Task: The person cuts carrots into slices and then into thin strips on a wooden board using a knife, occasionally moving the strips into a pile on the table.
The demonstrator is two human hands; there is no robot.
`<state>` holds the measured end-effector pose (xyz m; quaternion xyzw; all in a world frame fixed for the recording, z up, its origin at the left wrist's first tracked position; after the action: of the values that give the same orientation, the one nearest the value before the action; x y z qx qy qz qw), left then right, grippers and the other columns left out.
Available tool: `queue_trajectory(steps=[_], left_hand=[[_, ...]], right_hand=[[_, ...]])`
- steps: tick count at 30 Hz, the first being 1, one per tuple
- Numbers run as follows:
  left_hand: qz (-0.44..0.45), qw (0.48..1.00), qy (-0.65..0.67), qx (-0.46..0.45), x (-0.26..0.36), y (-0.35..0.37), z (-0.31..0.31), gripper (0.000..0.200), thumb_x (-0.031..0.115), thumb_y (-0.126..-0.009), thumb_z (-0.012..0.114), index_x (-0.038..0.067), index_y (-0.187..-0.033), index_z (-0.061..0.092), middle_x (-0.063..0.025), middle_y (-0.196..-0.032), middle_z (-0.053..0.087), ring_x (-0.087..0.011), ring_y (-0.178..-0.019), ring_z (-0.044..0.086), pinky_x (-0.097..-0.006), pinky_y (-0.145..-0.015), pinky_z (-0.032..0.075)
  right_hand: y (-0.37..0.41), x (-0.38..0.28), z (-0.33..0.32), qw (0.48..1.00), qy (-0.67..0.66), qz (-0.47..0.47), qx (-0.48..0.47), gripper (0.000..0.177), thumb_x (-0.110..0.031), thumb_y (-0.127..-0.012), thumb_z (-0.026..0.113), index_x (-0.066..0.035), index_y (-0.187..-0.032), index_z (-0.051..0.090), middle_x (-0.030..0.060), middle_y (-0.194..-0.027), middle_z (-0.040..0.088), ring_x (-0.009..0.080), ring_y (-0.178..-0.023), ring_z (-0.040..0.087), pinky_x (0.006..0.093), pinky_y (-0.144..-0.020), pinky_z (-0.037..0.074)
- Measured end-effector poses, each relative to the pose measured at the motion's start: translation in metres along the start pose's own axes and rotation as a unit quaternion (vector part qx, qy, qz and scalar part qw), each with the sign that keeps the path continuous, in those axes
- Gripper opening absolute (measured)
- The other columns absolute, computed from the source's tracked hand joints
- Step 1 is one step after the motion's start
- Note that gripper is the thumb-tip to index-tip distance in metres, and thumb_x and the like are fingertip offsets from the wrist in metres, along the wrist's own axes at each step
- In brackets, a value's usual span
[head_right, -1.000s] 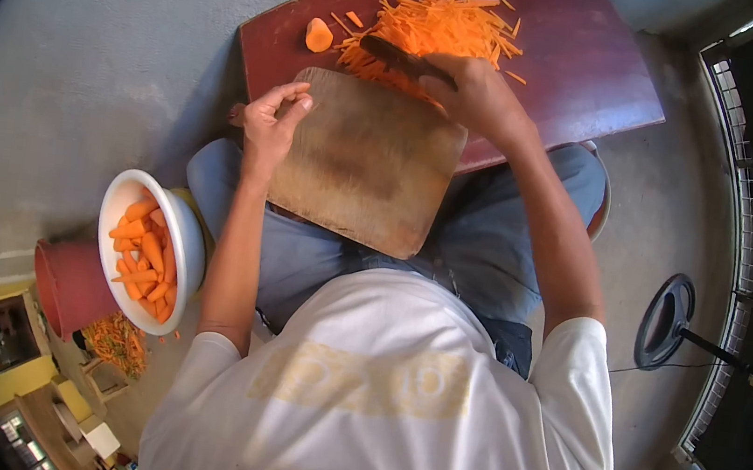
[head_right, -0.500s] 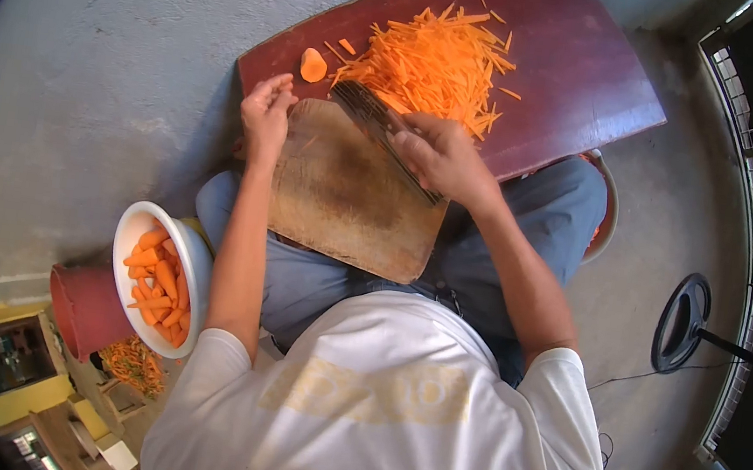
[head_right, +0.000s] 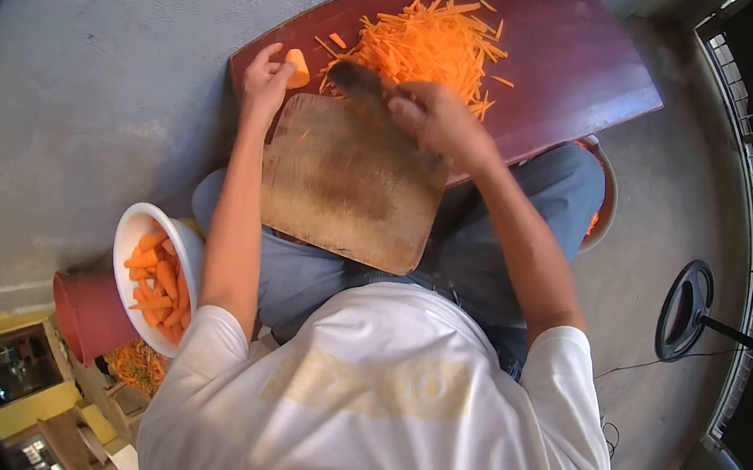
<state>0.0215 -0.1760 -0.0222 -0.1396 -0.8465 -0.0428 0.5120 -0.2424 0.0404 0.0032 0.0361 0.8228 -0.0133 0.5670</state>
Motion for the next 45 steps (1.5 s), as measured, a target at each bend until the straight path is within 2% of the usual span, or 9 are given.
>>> queue_trajectory(steps=[5,11,20,22,27,31,35,38,45], left_hand=[[0.006,0.978,0.196,0.070,0.003,0.094,-0.048,0.059,0.006,-0.105,0.075,-0.005,-0.160,0.054,-0.0136,-0.123,0.077,-0.0154,-0.107,0.072,-0.0303,-0.093,0.058],[-0.015,0.958,0.272,0.088,0.015,0.189,-0.055,0.061,0.004,-0.106,0.076,-0.005,-0.161,0.052,-0.0131,-0.126,0.076,-0.0150,-0.114,0.071,-0.0328,-0.099,0.058],[0.163,0.986,-0.015,-0.020,0.041,0.217,0.001,0.050,0.001,-0.092,0.080,0.002,-0.141,0.071,-0.0160,-0.128,0.067,-0.0345,-0.120,0.068,-0.0436,-0.104,0.056],[0.147,0.987,-0.051,-0.043,0.047,0.219,0.003,0.051,0.000,-0.090,0.080,0.002,-0.140,0.072,-0.0160,-0.131,0.066,-0.0351,-0.121,0.068,-0.0435,-0.105,0.056],[0.119,0.984,-0.047,-0.120,0.062,0.212,-0.013,0.062,-0.001,-0.082,0.084,0.007,-0.143,0.072,-0.0125,-0.140,0.067,-0.0312,-0.130,0.066,-0.0434,-0.109,0.053],[0.135,0.983,0.050,-0.110,0.094,0.184,-0.027,0.059,0.012,-0.086,0.089,0.003,-0.142,0.072,-0.0120,-0.139,0.066,-0.0306,-0.128,0.066,-0.0440,-0.110,0.052],[0.329,0.918,-0.147,-0.165,0.140,0.145,0.010,0.065,0.027,-0.089,0.093,0.004,-0.146,0.072,-0.0156,-0.145,0.065,-0.0342,-0.140,0.057,-0.0495,-0.113,0.051],[0.275,0.911,-0.200,-0.235,0.136,0.118,0.041,0.076,0.047,-0.090,0.093,0.003,-0.148,0.071,-0.0155,-0.148,0.064,-0.0362,-0.143,0.054,-0.0495,-0.118,0.049],[0.310,0.887,-0.311,-0.141,0.115,0.043,0.075,0.060,0.042,-0.100,0.084,0.004,-0.145,0.072,-0.0131,-0.146,0.065,-0.0318,-0.144,0.051,-0.0481,-0.116,0.049]], right_hand=[[0.010,-0.053,0.002,0.997,0.071,0.001,0.007,0.032,-0.021,-0.112,0.071,0.004,-0.131,0.075,0.0099,-0.086,0.073,0.0135,-0.078,0.067,0.0372,-0.069,0.055],[0.013,-0.044,0.077,0.986,0.056,-0.116,-0.105,0.035,-0.023,-0.107,0.075,0.002,-0.132,0.077,0.0245,-0.112,0.081,0.0385,-0.098,0.078,0.0456,-0.090,0.060],[-0.014,-0.040,-0.026,0.992,0.120,0.009,0.042,0.031,-0.017,-0.105,0.076,0.001,-0.130,0.078,0.0142,-0.078,0.069,0.0125,-0.069,0.059,0.0363,-0.068,0.055],[0.012,-0.062,-0.031,0.990,0.125,-0.033,0.053,0.032,-0.020,-0.103,0.077,-0.002,-0.129,0.078,0.0181,-0.088,0.076,0.0230,-0.075,0.072,0.0398,-0.074,0.059],[0.069,-0.062,-0.011,0.950,0.268,-0.158,0.005,0.041,-0.011,-0.097,0.078,-0.002,-0.138,0.075,0.0217,-0.111,0.082,0.0431,-0.095,0.079,0.0484,-0.081,0.064],[0.096,-0.055,0.005,0.905,0.352,-0.237,-0.007,0.048,-0.009,-0.094,0.076,-0.002,-0.141,0.069,0.0175,-0.093,0.074,0.0370,-0.083,0.077,0.0485,-0.071,0.062],[0.108,-0.076,0.008,0.851,0.419,-0.313,-0.044,0.049,-0.009,-0.093,0.073,0.000,-0.141,0.066,0.0100,-0.085,0.065,0.0262,-0.077,0.073,0.0437,-0.066,0.059],[0.116,-0.093,0.001,0.804,0.489,-0.336,-0.046,0.048,-0.012,-0.094,0.071,0.000,-0.141,0.066,0.0079,-0.090,0.066,0.0238,-0.082,0.074,0.0418,-0.069,0.059],[0.113,-0.089,-0.021,0.786,0.518,-0.335,0.035,0.037,-0.010,-0.092,0.070,0.002,-0.127,0.064,0.0069,-0.083,0.065,0.0227,-0.080,0.076,0.0375,-0.067,0.062]])
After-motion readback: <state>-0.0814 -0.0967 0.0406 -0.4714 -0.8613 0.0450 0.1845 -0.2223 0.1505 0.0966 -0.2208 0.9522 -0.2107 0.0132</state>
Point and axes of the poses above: each hand's wrist, its own y-axis away from the middle knuckle, its own z-axis out of the palm, x = y × z, the point moved 4 cm from there along -y, towards the middle knuckle
